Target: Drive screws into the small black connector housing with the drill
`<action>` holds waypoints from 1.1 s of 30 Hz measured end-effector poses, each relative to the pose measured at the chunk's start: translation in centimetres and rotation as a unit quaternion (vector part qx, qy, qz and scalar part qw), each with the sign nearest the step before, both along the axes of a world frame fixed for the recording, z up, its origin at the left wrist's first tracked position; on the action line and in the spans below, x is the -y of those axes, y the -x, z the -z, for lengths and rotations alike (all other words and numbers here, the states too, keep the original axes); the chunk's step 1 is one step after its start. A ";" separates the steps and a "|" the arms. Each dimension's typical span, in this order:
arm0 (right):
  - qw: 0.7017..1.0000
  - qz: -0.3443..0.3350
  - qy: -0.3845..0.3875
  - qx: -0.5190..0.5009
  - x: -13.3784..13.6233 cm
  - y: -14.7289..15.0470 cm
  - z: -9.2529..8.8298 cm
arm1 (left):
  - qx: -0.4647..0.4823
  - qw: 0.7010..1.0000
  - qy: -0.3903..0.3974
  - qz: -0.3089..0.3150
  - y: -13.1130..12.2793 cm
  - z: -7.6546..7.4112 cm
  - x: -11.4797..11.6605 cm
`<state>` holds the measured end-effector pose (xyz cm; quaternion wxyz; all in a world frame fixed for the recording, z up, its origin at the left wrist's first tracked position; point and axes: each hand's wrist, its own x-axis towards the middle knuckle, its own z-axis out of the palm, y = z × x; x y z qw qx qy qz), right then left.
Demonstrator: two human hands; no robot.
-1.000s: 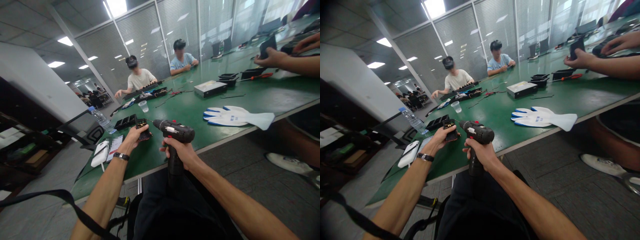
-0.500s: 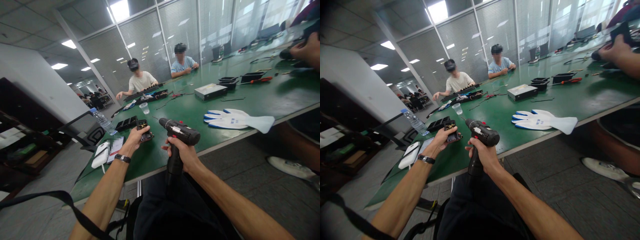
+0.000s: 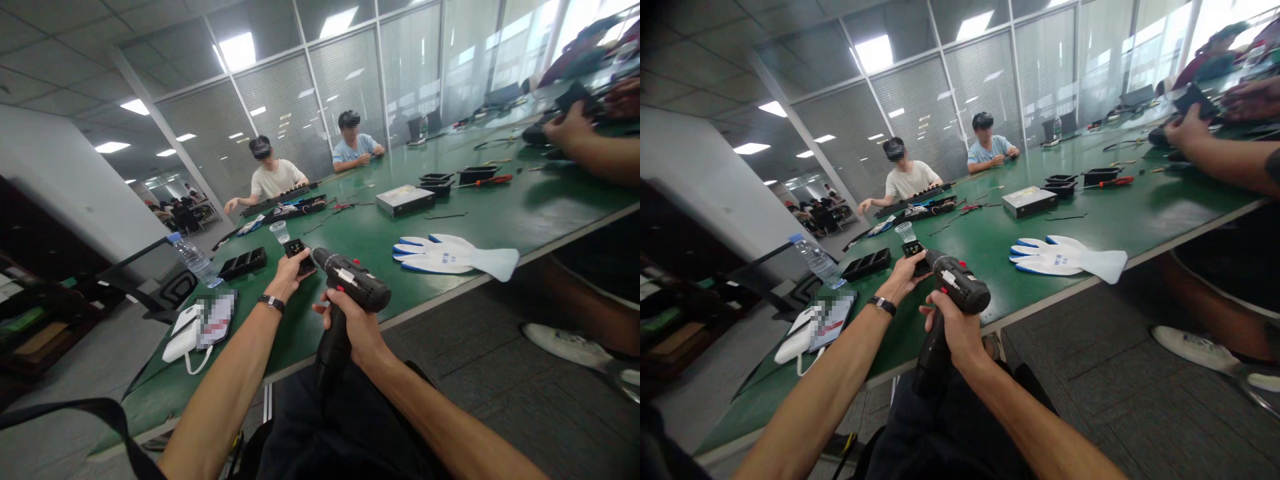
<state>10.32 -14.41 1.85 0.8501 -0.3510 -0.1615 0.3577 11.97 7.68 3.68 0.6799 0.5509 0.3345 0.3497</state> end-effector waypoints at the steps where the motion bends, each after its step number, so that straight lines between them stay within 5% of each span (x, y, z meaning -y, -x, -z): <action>1: 1.000 0.006 -0.002 -0.002 0.0 0.0 0.1 | 0.006 1.000 0.014 -0.003 -0.6 -0.1 0.0; 8: 0.999 0.025 -0.020 0.000 -0.1 0.0 0.5 | 0.000 0.998 0.057 0.032 -1.6 -0.2 0.6; 18: 0.996 -0.060 0.022 0.068 0.4 -0.5 0.9 | 0.028 0.994 -0.107 0.016 5.8 -1.0 0.3; 26: 0.930 -0.117 0.088 0.338 1.0 0.4 1.1 | 0.043 0.989 -0.138 -0.032 10.2 0.5 -0.4; 33: 0.892 -0.119 0.138 0.413 1.3 1.0 0.4 | 0.076 0.986 -0.145 -0.041 11.8 0.4 -0.8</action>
